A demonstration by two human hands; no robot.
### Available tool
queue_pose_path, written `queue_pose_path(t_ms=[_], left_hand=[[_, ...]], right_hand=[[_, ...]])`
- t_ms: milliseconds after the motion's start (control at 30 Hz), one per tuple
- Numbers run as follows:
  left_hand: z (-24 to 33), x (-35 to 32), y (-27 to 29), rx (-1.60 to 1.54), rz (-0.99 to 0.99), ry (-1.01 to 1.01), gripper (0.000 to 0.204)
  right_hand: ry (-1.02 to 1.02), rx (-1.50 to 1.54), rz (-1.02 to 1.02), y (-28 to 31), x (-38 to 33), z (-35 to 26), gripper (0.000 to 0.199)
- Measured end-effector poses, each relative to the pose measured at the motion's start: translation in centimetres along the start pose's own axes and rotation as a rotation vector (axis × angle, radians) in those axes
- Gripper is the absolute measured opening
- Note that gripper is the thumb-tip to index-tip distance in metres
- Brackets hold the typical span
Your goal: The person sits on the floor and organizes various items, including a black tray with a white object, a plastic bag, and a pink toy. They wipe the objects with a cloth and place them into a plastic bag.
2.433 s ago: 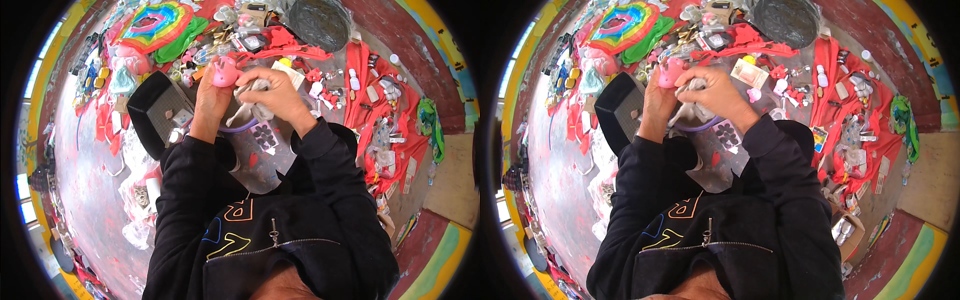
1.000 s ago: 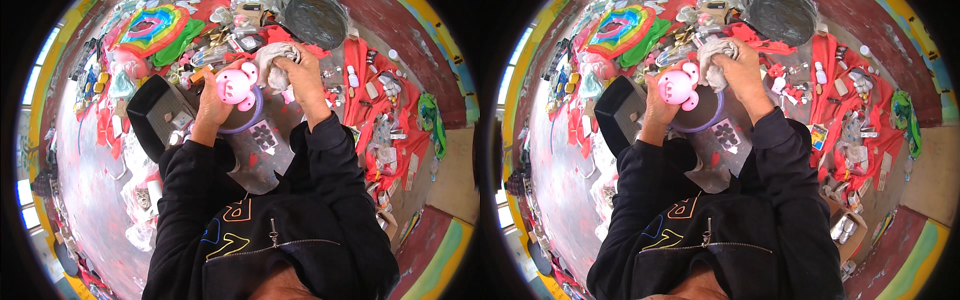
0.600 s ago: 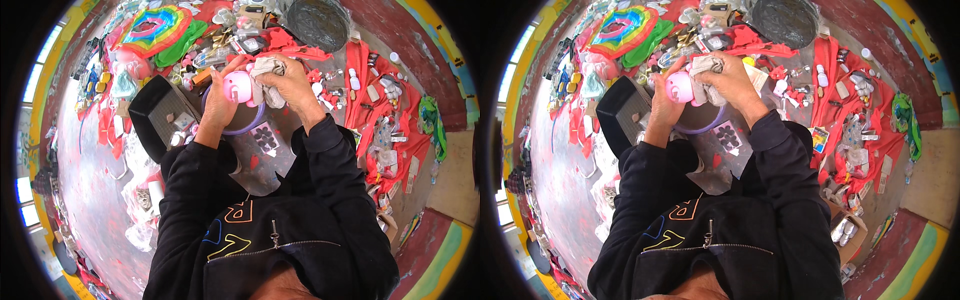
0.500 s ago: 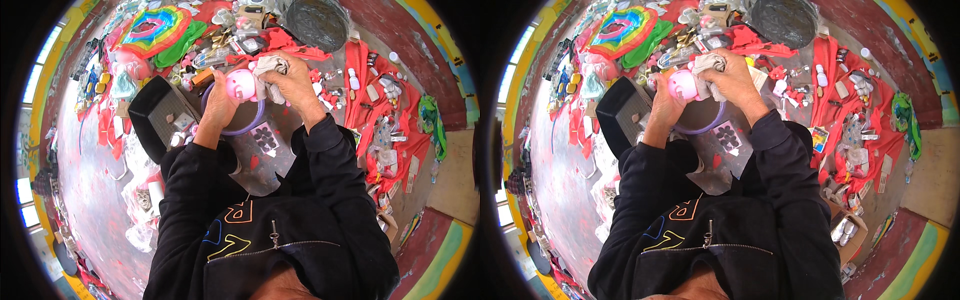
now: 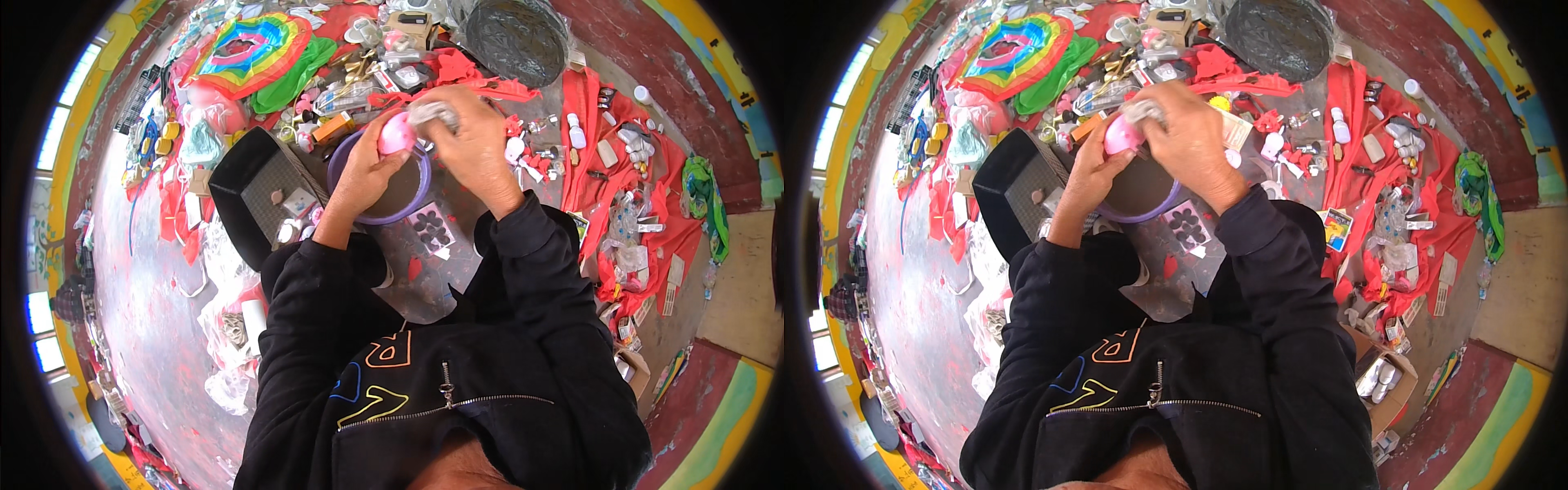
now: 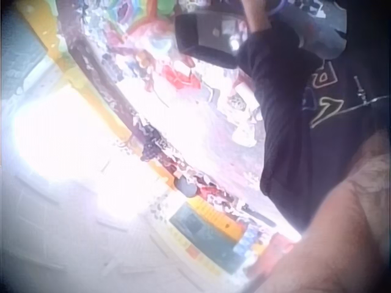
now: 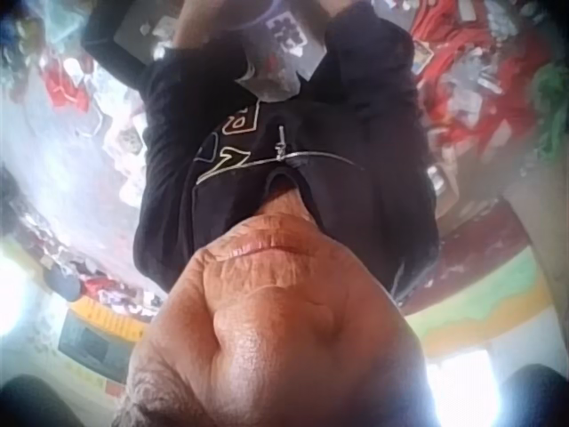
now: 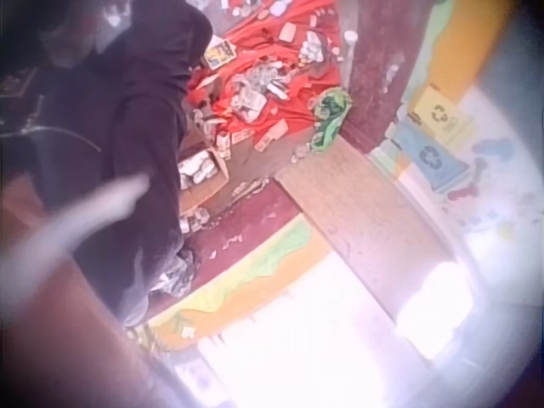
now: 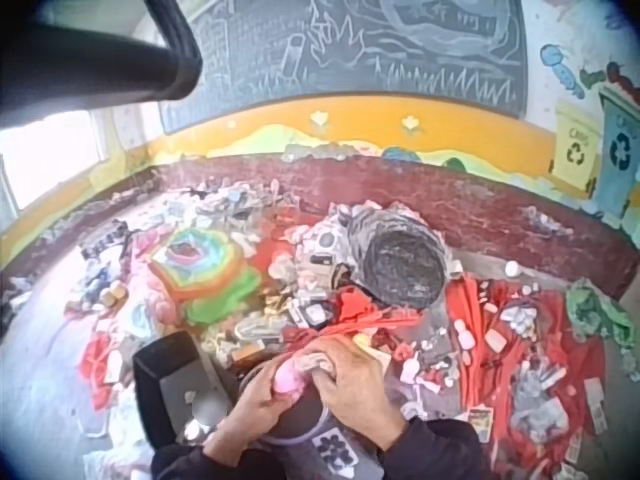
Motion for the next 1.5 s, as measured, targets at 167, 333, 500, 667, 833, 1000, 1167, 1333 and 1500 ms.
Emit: queue_pose_path(t_ms=[167, 333, 500, 667, 833, 1000, 1167, 1333, 1500], left_hand=[[-0.7, -0.2, -0.6, 0.03, -0.032, 0.063, 0.049], [-1.3, -0.2, -0.8, -0.268, -0.041, 0.105, 0.043], [0.9, -0.3, 0.0, -0.97, 0.083, 0.089, 0.04], [-0.1, -0.4, -0.8, -1.098, 0.01, 0.121, 0.044], [-0.8, -0.6, -1.4, -1.015, 0.05, 0.129, 0.04], [-0.4, -0.3, -0.5, -1.122, 0.051, 0.11, 0.04], [-1.0, -0.3, -0.4, -1.349, 0.067, 0.151, 0.042], [-1.0, -0.2, -0.6, -1.365, 0.039, 0.115, 0.041], [0.3, -1.1, -1.0, -1.158, -0.051, 0.156, 0.045]], right_hand=[[0.004, 0.106, -0.26, -2.3, -0.4, 0.1, 0.016], [0.054, 0.075, -0.319, -1.6, -0.2, 0.4, 0.015], [-0.129, -0.164, -0.095, 1.2, 0.3, 4.8, 0.015], [-0.316, 0.278, 0.082, 1.5, 0.5, 4.4, 0.021], [-0.221, 0.249, -0.155, -1.8, -0.5, 1.0, 0.02], [-0.274, -0.012, -0.285, -0.7, -0.3, 3.9, 0.02], [-0.682, 0.476, -0.044, 0.9, -0.6, 8.0, 0.021], [-0.835, 0.746, -0.28, -2.9, -2.1, 6.1, 0.035], [-0.71, 0.589, -0.237, -1.6, -1.2, 6.0, 0.02]])
Point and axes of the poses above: each hand's wrist, its own x-axis towards the middle knuckle, its own y-axis out of the back of the hand, z = x × y, the point moved 6 cm from there along x, towards the middle knuckle, and after that the axes turned 1 degree about -z, right-handed, at the moved point
